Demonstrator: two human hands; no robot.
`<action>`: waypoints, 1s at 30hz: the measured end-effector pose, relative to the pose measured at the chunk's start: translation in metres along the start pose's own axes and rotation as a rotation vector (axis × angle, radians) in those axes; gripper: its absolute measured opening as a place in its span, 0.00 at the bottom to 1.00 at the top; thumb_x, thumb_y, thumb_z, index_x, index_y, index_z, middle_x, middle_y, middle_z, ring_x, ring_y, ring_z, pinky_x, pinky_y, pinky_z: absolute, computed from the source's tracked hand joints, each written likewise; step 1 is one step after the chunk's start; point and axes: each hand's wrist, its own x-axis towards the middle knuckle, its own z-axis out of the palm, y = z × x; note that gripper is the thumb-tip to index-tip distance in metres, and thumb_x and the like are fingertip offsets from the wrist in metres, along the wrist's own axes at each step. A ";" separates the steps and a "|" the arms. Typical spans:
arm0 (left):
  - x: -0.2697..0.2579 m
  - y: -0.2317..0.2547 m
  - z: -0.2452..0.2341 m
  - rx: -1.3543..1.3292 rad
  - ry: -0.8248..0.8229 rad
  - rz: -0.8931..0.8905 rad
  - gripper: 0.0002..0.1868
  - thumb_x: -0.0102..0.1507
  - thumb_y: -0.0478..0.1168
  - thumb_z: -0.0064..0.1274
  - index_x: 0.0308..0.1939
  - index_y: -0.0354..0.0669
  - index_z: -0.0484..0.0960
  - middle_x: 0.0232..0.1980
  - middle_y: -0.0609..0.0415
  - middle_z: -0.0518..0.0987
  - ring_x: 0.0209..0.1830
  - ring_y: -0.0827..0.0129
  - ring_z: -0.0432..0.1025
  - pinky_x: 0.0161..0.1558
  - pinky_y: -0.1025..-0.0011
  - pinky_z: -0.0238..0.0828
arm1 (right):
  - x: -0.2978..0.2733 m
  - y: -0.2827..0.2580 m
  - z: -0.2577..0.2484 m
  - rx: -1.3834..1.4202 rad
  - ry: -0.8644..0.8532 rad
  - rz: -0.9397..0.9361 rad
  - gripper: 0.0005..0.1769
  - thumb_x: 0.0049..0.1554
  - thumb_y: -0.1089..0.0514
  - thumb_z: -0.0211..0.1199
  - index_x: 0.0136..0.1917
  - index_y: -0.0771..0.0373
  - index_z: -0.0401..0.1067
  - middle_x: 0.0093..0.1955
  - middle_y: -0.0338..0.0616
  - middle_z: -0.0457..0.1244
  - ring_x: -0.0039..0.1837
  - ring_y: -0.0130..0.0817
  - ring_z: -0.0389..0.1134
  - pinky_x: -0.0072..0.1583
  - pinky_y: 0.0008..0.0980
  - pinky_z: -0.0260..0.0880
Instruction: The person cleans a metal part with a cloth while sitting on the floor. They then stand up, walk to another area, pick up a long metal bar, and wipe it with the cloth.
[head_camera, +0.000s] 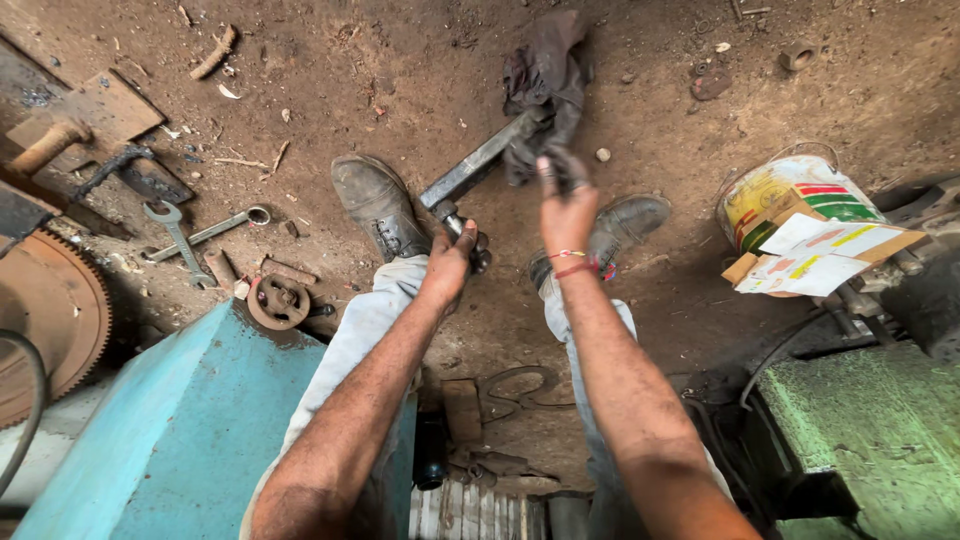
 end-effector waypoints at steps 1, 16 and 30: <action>-0.002 0.001 0.003 -0.050 -0.011 -0.015 0.12 0.73 0.46 0.48 0.47 0.44 0.66 0.33 0.57 0.73 0.28 0.73 0.67 0.29 0.72 0.64 | -0.004 -0.010 0.007 0.002 -0.037 0.010 0.13 0.61 0.63 0.69 0.60 0.64 0.77 0.55 0.40 0.70 0.57 0.30 0.71 0.60 0.32 0.72; -0.017 0.025 0.026 -0.222 -0.030 -0.103 0.08 0.72 0.45 0.44 0.44 0.49 0.63 0.29 0.59 0.69 0.25 0.73 0.64 0.27 0.73 0.58 | 0.029 -0.012 0.038 -0.369 -0.203 -0.204 0.08 0.58 0.55 0.71 0.51 0.57 0.80 0.50 0.47 0.65 0.55 0.48 0.67 0.56 0.46 0.68; -0.013 0.039 0.008 -0.465 -0.159 -0.252 0.10 0.74 0.46 0.42 0.40 0.52 0.62 0.28 0.62 0.66 0.26 0.74 0.60 0.30 0.73 0.57 | 0.114 0.029 0.007 -0.621 -0.206 -0.207 0.08 0.56 0.54 0.74 0.49 0.56 0.83 0.51 0.57 0.70 0.55 0.55 0.69 0.58 0.48 0.68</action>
